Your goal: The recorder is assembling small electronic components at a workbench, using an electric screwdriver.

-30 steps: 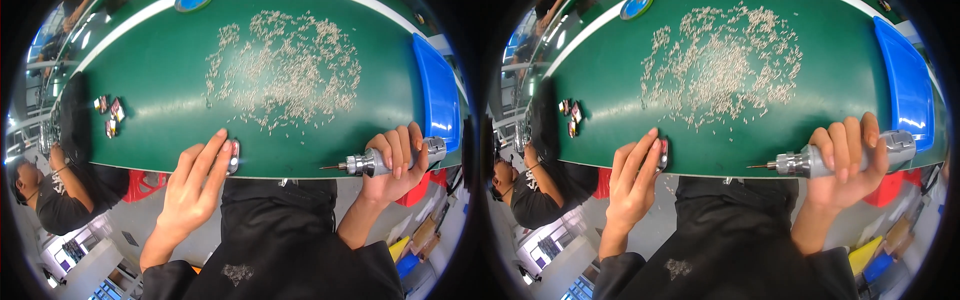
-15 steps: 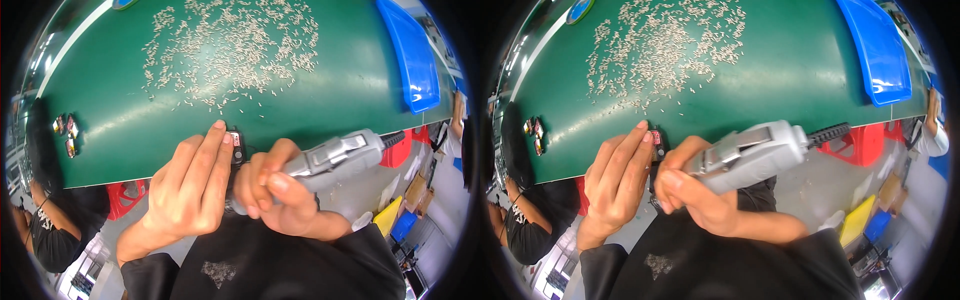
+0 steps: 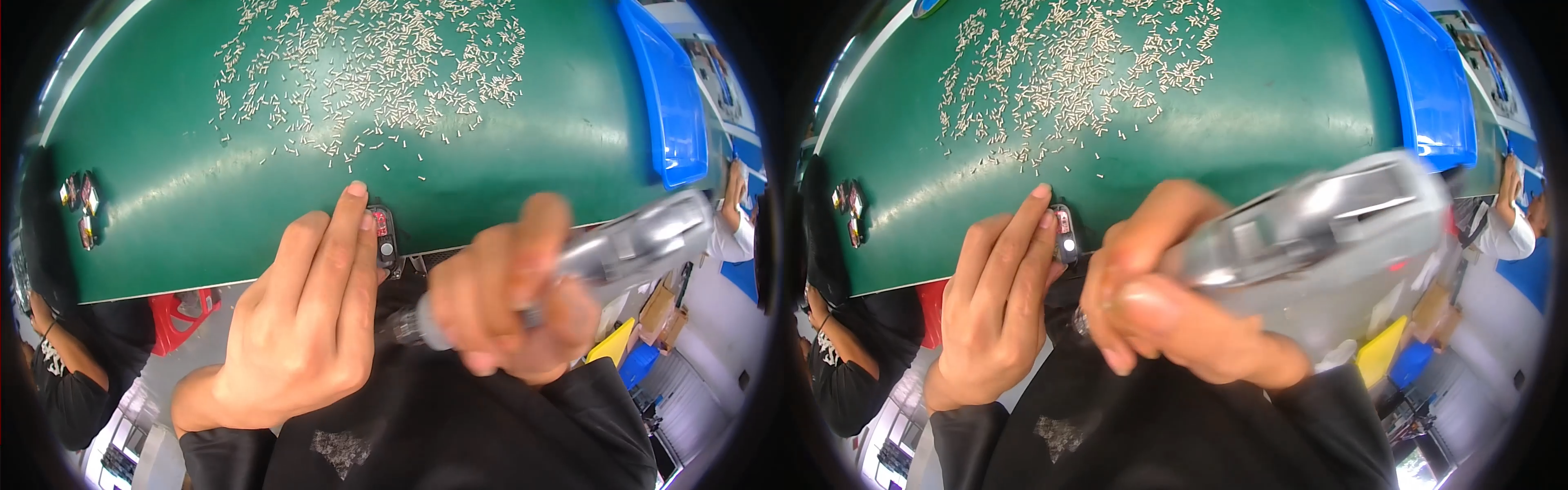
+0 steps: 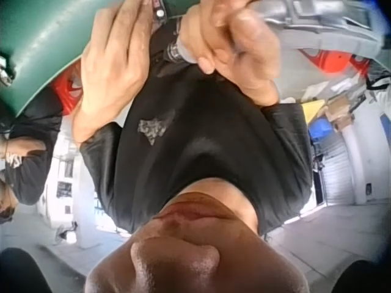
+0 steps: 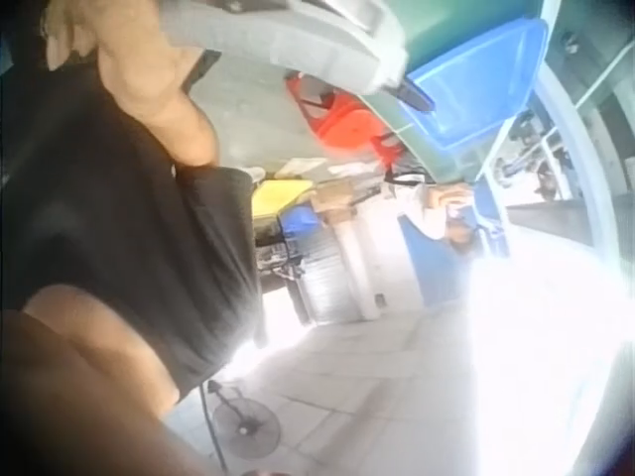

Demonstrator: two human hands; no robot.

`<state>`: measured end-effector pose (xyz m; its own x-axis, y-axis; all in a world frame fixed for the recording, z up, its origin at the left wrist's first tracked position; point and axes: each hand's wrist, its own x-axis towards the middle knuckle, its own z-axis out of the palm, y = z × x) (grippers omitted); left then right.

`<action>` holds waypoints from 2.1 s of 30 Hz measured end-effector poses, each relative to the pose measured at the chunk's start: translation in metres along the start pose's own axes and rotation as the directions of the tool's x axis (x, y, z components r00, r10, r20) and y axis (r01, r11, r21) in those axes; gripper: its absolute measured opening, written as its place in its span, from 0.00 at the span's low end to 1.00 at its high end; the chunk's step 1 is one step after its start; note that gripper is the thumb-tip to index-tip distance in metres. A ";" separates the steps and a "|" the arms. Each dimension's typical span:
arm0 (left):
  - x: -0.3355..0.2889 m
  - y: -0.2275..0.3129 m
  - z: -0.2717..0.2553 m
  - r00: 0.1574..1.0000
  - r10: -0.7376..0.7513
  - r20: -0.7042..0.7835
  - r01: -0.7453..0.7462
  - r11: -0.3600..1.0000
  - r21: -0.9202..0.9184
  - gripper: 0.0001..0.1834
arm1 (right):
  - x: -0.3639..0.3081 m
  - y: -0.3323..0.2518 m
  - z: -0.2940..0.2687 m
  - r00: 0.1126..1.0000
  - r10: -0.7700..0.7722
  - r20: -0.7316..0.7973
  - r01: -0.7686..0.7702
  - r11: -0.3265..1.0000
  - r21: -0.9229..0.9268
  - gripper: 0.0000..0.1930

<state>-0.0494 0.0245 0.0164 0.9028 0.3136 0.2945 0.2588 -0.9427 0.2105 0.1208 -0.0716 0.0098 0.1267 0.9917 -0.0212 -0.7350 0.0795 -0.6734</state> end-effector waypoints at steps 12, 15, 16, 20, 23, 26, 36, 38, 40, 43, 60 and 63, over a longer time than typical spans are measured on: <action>-0.007 0.012 0.002 0.997 -0.061 0.047 0.059 0.998 0.036 0.21 | 0.060 -0.056 -0.015 0.964 -0.116 0.241 0.160 0.972 -0.173 0.16; -0.008 0.011 0.006 0.999 -0.050 0.001 0.050 0.999 0.019 0.19 | 0.065 -0.053 -0.017 0.959 -0.088 0.269 0.142 0.972 -0.190 0.17; -0.008 0.010 0.007 0.999 -0.041 -0.012 0.041 0.999 0.019 0.18 | 0.065 -0.053 -0.018 0.960 -0.091 0.266 0.147 0.969 -0.200 0.17; -0.009 0.006 0.008 0.999 -0.024 -0.027 0.024 1.000 0.002 0.18 | 0.067 -0.052 -0.018 0.961 -0.068 0.267 0.130 0.967 -0.220 0.16; -0.009 0.003 0.006 1.000 -0.017 -0.021 0.017 1.000 -0.019 0.19 | 0.065 -0.055 -0.013 0.967 -0.063 0.248 0.128 0.958 -0.258 0.15; -0.008 0.005 0.007 0.999 -0.031 -0.034 0.030 0.999 -0.032 0.19 | 0.064 -0.053 -0.011 0.970 -0.091 0.226 0.148 0.958 -0.247 0.14; -0.015 0.004 0.024 0.977 0.055 -0.204 -0.036 0.995 0.096 0.19 | 0.080 -0.050 -0.013 0.913 0.040 0.405 0.067 0.967 -0.246 0.12; -0.014 0.009 0.024 0.980 0.015 -0.201 -0.006 0.999 0.044 0.19 | 0.080 -0.046 -0.014 0.893 0.034 0.449 0.086 0.966 -0.245 0.11; -0.014 0.010 0.025 0.980 -0.018 -0.196 0.017 1.000 -0.007 0.19 | 0.081 -0.045 -0.012 0.883 0.035 0.467 0.101 0.960 -0.262 0.11; -0.018 0.008 0.028 0.971 0.004 -0.239 0.003 1.000 0.027 0.19 | 0.086 -0.039 -0.010 0.843 0.079 0.532 0.067 0.966 -0.250 0.12; -0.069 -0.054 -0.028 0.825 -0.530 -0.196 0.565 0.776 0.280 0.30 | 0.057 -0.069 -0.055 0.891 -0.237 0.388 0.232 0.971 0.060 0.12; -0.065 -0.061 -0.033 0.794 -0.532 -0.295 0.608 0.672 0.423 0.29 | 0.043 -0.067 -0.066 0.941 -0.296 0.162 0.277 0.952 0.129 0.12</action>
<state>-0.1348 0.0657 0.0148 0.4776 0.7841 0.3963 0.8679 -0.4912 -0.0741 0.2194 -0.0413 0.0056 0.2287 0.9263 0.2993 -0.7508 0.3636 -0.5515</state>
